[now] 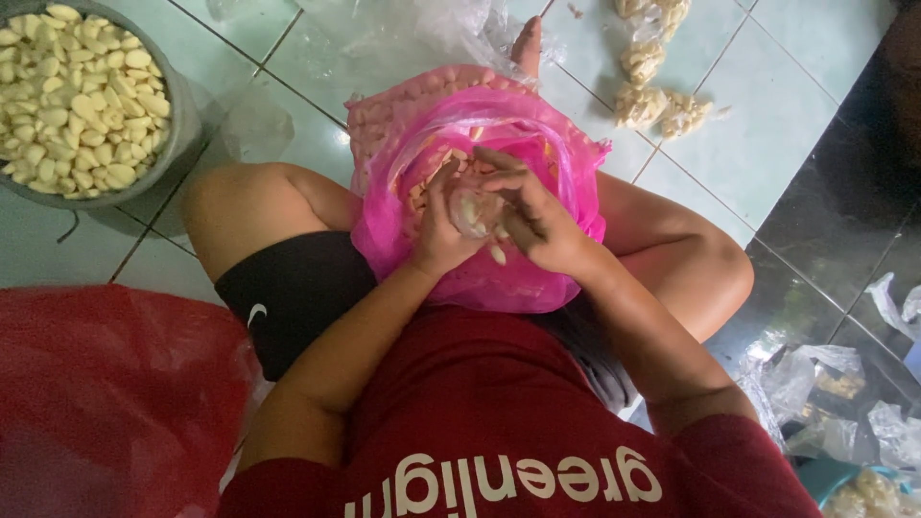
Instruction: The person sits on the floor and repeatedly scoops cashews from a large pink bag into small clear plastic bags. They tie each filled bag and place it on the floor. The person also moves a metal bowl of cashews to the side to clear space.
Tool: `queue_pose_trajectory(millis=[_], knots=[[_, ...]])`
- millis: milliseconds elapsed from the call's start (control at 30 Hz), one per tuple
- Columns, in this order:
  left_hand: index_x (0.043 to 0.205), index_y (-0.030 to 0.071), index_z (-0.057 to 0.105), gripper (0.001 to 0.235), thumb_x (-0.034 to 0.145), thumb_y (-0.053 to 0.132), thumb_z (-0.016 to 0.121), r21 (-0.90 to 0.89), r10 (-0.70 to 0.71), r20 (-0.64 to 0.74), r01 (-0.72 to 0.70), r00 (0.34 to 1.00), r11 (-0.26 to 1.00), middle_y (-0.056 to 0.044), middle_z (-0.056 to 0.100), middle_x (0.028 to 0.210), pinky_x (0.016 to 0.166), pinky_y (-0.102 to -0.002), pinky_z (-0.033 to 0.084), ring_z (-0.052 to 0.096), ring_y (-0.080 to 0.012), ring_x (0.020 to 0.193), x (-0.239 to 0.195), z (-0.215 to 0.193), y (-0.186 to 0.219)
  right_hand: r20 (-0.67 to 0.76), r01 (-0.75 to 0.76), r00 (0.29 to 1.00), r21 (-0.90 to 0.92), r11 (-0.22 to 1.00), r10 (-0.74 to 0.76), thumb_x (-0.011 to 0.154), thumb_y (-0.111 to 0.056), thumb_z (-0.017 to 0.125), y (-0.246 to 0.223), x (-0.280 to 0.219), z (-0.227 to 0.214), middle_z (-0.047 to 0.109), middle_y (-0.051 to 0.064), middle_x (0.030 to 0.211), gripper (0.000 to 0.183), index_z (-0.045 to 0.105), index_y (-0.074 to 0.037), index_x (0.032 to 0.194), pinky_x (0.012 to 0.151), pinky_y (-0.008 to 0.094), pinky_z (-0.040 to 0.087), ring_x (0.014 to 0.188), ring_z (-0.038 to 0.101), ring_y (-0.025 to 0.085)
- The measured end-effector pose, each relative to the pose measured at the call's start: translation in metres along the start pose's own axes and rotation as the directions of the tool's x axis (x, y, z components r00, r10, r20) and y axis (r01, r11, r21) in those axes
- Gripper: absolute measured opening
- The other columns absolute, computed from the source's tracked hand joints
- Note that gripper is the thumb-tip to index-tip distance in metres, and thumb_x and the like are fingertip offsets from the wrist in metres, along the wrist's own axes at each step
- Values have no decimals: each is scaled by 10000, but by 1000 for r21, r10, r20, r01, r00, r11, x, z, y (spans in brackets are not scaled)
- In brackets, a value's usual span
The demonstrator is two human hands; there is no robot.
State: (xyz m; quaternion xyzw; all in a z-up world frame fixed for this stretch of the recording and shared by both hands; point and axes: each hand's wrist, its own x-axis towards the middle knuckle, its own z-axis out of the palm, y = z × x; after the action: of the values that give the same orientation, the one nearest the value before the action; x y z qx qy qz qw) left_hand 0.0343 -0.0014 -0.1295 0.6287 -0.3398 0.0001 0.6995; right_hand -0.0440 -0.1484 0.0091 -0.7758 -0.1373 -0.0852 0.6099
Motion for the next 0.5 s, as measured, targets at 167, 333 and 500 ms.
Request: queue_pose_trajectory(millis=[167,333,500], knots=[[1538,70,388,1098,597,147,948,65,-41,-37,43,998,997,-182,521,1477,1129,-480,469,565,-369,1325,-7,5,-11,-38,116,992,-118,986,-122,941,178,441,1,-5,-1,518,242,1480,433,526,-39,1306,1038,546,485,1453,384,465],[1522,36,347,1075,644,128,961,37,-40,-31,41,999,998,-165,606,1339,1077,-487,509,632,-352,1220,-4,9,2,-71,173,978,-236,956,-194,955,126,587,-7,3,4,500,256,1510,400,607,-54,1312,961,539,554,1329,555,480],[1494,27,398,1030,653,183,972,63,17,-67,-13,998,998,-122,707,1178,1014,-427,533,693,-288,1119,-3,5,7,-254,26,963,-242,970,-89,969,113,599,28,-7,-11,647,227,1240,263,649,17,1209,722,417,613,1026,726,388]])
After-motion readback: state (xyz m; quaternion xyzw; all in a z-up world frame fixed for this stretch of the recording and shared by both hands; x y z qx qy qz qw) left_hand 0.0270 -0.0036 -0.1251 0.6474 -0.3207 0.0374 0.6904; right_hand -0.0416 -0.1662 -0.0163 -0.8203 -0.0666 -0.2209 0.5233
